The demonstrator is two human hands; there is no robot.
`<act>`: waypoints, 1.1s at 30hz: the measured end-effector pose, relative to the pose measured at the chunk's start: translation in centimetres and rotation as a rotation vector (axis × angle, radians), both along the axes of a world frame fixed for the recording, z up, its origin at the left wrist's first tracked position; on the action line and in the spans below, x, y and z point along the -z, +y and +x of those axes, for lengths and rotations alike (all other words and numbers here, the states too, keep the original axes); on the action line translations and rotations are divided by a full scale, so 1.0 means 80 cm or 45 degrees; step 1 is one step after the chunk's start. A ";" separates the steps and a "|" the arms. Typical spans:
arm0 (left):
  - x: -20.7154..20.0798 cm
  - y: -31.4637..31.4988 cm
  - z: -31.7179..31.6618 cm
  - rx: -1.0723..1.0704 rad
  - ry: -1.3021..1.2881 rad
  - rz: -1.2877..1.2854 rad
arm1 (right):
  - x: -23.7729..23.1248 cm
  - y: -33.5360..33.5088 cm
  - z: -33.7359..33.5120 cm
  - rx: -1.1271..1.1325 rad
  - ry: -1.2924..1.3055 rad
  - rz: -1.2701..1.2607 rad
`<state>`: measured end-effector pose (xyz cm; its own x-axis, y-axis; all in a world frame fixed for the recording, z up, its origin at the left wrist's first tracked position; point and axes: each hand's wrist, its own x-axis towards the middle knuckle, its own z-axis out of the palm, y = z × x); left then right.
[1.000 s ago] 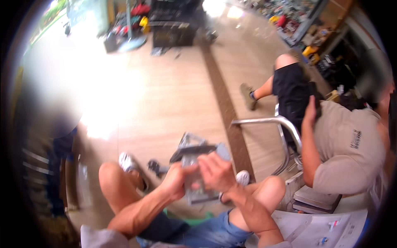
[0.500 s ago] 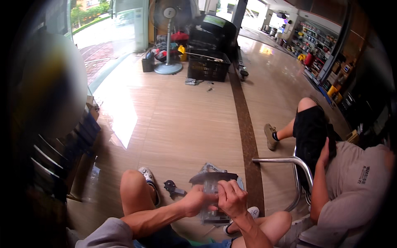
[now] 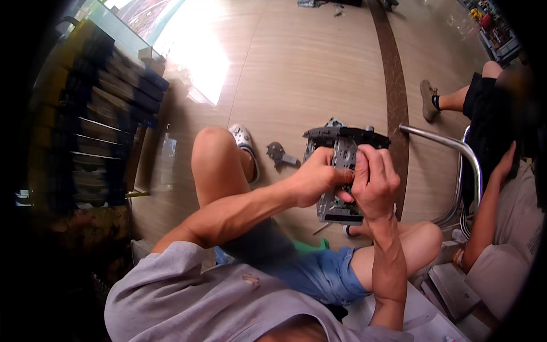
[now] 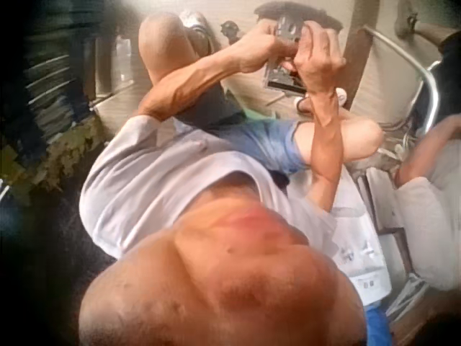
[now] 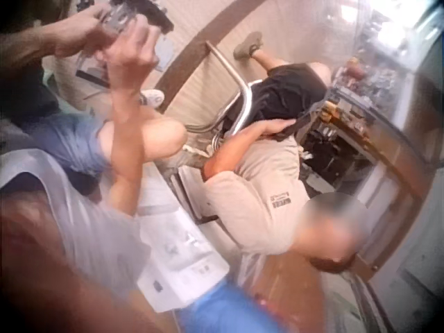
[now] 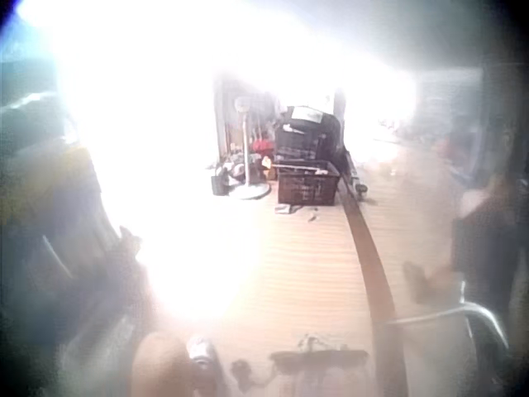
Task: The person sits on the floor and uses a screwdriver to remove screws from the casing of a small electronic device. They disassemble the unit to expose the internal circuit board, inspect the components, and then reassemble the casing by screwing it back together.
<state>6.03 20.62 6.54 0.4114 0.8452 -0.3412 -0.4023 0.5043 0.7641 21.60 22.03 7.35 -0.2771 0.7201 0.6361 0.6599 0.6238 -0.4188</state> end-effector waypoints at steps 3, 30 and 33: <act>-0.010 -0.004 -0.005 0.024 0.085 -0.014 | 0.006 -0.001 0.000 -0.016 -0.002 -0.032; 0.043 -0.040 -0.009 0.053 0.292 -0.091 | 0.009 -0.033 0.009 -0.071 -0.150 -0.487; 0.062 -0.033 -0.007 0.060 0.292 -0.093 | 0.011 -0.040 0.002 0.018 -0.111 -0.422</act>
